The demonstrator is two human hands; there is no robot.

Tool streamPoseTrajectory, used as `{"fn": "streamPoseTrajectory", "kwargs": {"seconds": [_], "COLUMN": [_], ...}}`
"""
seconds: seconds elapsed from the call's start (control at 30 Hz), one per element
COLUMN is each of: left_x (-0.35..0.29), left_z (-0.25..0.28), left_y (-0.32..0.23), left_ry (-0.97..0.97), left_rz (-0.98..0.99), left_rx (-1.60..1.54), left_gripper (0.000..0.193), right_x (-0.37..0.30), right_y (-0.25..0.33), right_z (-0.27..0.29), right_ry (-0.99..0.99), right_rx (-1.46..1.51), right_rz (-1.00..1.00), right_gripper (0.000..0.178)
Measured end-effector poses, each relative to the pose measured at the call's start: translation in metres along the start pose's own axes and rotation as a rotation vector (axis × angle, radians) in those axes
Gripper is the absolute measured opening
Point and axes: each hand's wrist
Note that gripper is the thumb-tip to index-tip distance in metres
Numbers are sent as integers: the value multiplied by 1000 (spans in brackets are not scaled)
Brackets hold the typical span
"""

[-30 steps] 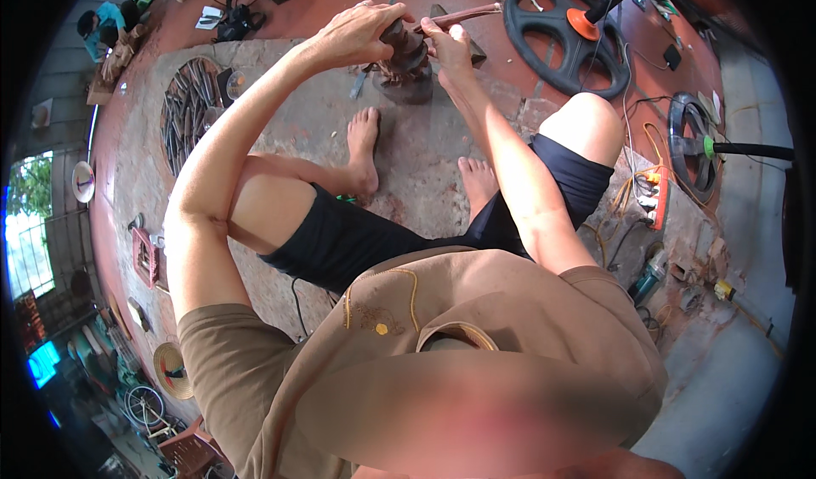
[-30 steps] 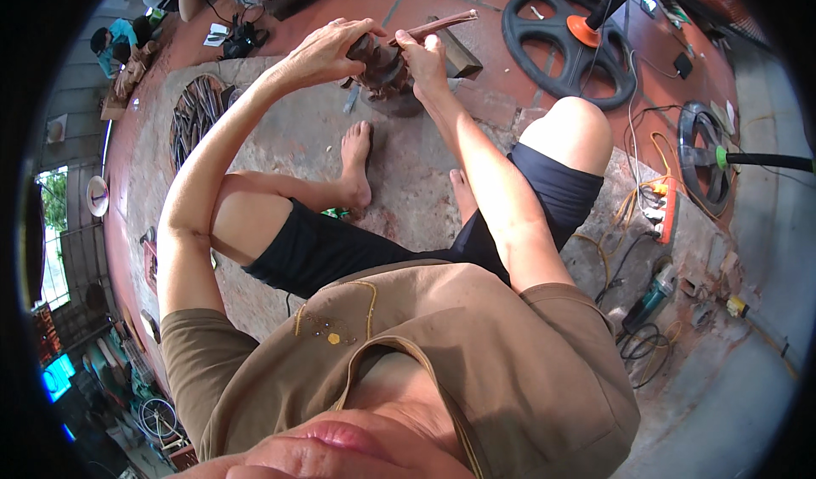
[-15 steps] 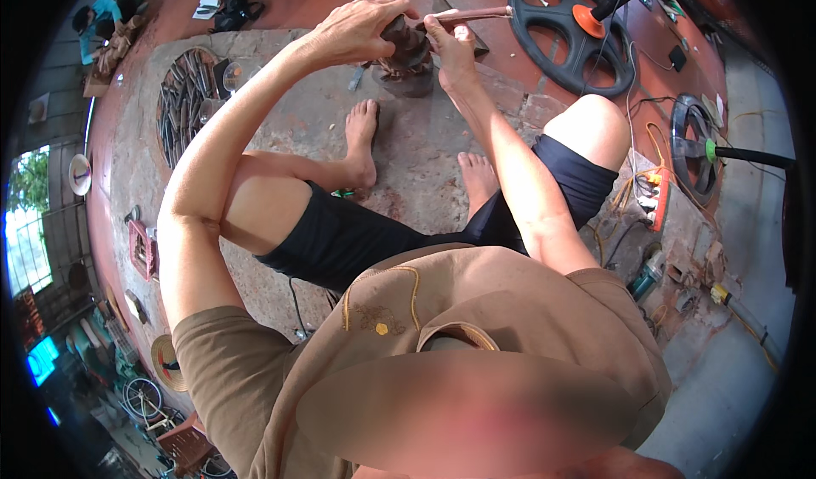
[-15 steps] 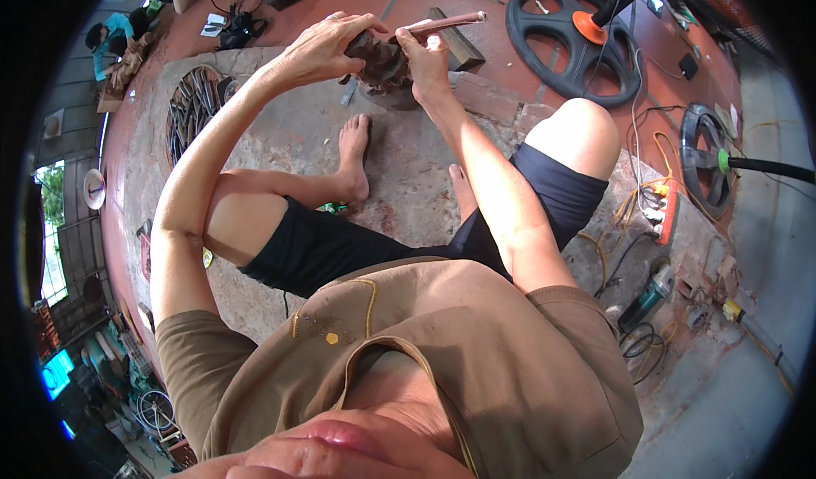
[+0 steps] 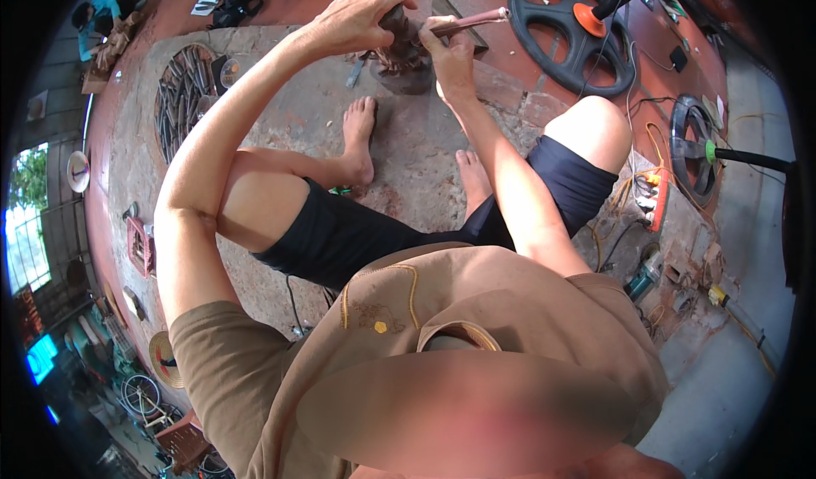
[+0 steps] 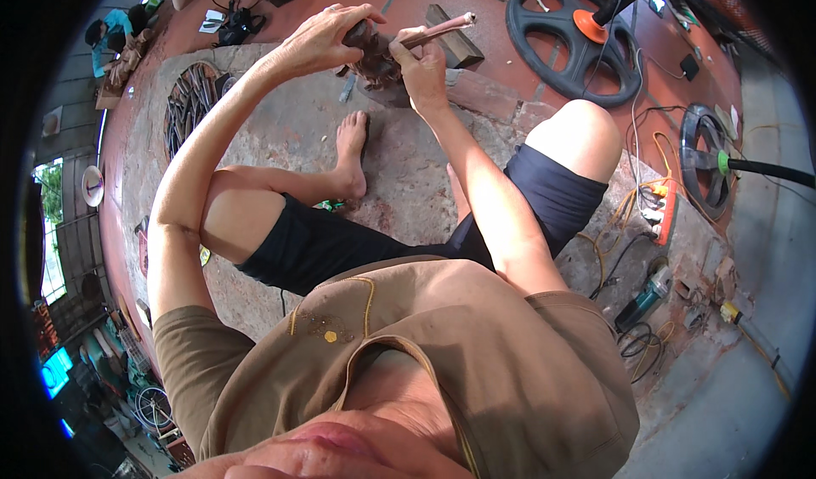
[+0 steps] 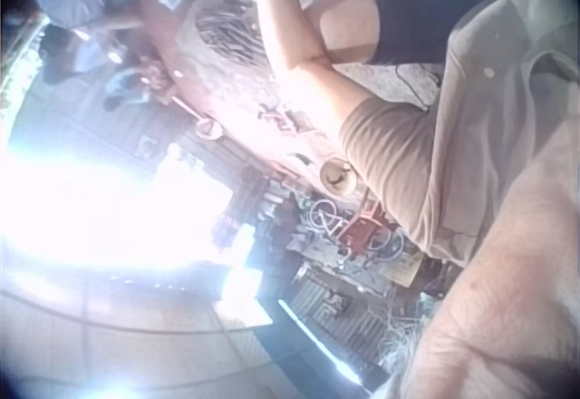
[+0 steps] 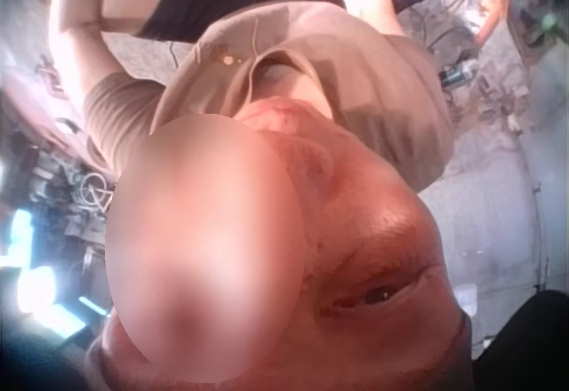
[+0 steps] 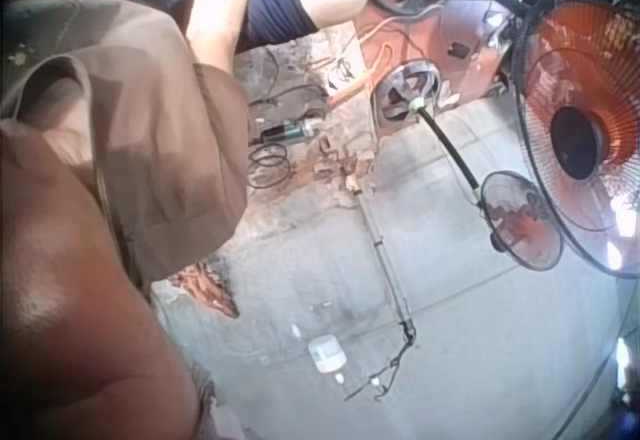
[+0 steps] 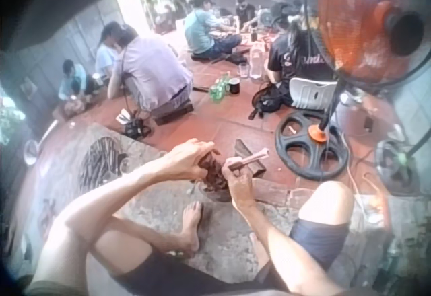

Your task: The person sits on the floor and carves a piece of wood using a chisel and a mallet. They hold the wood with one hand and strike the chisel with the mallet to shape the material.

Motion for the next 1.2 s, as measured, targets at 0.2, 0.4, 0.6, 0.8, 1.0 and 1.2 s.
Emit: {"fn": "streamPoseTrajectory", "kwargs": {"seconds": [0.2,0.4,0.6,0.8,1.0,1.2], "left_x": [6,11,6,4,4,3], "left_z": [-4,2,0,-1,0,9], "left_y": [3,1,1,-1,2,1], "left_ry": [-4,-33,-37,-48,-30,12], "left_rz": [5,-4,-39,-35,-31,-100], "left_rx": [4,-15,13,10,0,-90], "left_gripper": [52,49,48,50,50,47], "right_x": [12,30,45,41,36,25], "right_y": [1,-14,-16,-25,-7,-6], "right_z": [-1,6,1,24,4,1], "right_ry": [-229,-186,-202,-301,-305,-316], "right_rx": [167,-248,-297,83,94,118], "right_rz": [-166,-17,-98,-433,-342,-333], "right_gripper": [9,17,23,17,17,18]}}
Point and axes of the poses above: each hand's wrist, its own x-axis towards the middle knuckle, its own z-axis out of the back of the hand, y = z × x, and after that the axes turned 15 degrees about x, right-handed
